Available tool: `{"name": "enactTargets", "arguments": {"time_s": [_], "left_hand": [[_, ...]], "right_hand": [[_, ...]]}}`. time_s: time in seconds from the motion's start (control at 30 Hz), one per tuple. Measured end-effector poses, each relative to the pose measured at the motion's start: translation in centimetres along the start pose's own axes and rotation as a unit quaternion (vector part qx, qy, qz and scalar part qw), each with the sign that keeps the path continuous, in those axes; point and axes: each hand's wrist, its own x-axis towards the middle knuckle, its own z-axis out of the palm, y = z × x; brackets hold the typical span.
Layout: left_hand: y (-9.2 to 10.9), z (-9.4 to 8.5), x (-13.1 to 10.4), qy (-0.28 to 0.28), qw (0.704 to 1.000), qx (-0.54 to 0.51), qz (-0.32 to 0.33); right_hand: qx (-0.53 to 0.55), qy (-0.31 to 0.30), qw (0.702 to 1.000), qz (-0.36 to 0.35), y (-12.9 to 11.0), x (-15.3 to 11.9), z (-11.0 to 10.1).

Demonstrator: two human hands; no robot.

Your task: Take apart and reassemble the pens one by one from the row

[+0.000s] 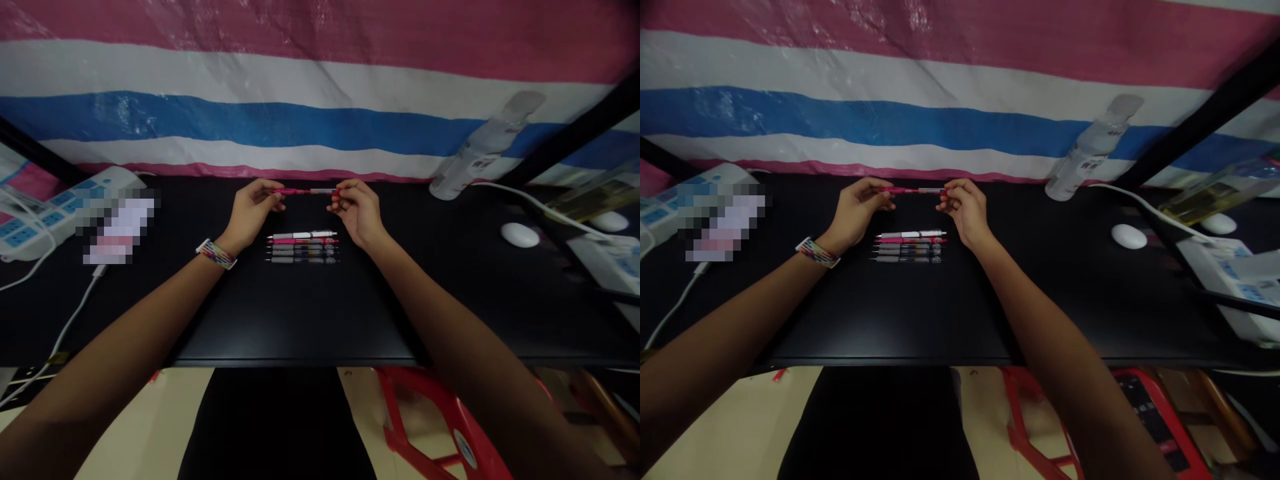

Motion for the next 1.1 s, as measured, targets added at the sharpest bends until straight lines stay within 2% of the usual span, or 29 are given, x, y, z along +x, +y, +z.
{"name": "enactTargets", "arguments": {"time_s": [0.23,0.4,0.6,0.9,1.1], "left_hand": [[0.4,-1.1,-0.1,0.015,0.997,0.064,0.031],[0.4,-1.8,-0.1,0.042,0.997,0.067,0.026],[0.6,-1.8,-0.2,0.025,0.999,0.042,-0.003],[0.7,-1.8,-0.2,0.024,0.999,0.029,-0.024],[0.5,-1.8,-0.1,0.02,0.999,0.025,-0.021]], "right_hand": [[0.001,0.043,0.998,-0.037,0.1,0.1,-0.5],[-0.003,0.062,0.997,-0.038,-0.1,0.1,-0.5],[-0.023,0.074,0.997,-0.022,-0.7,0.0,-0.7],[-0.06,0.133,0.986,-0.079,-0.6,0.5,-1.4],[-0.055,0.15,0.984,-0.08,-0.6,0.4,-1.3]]}}
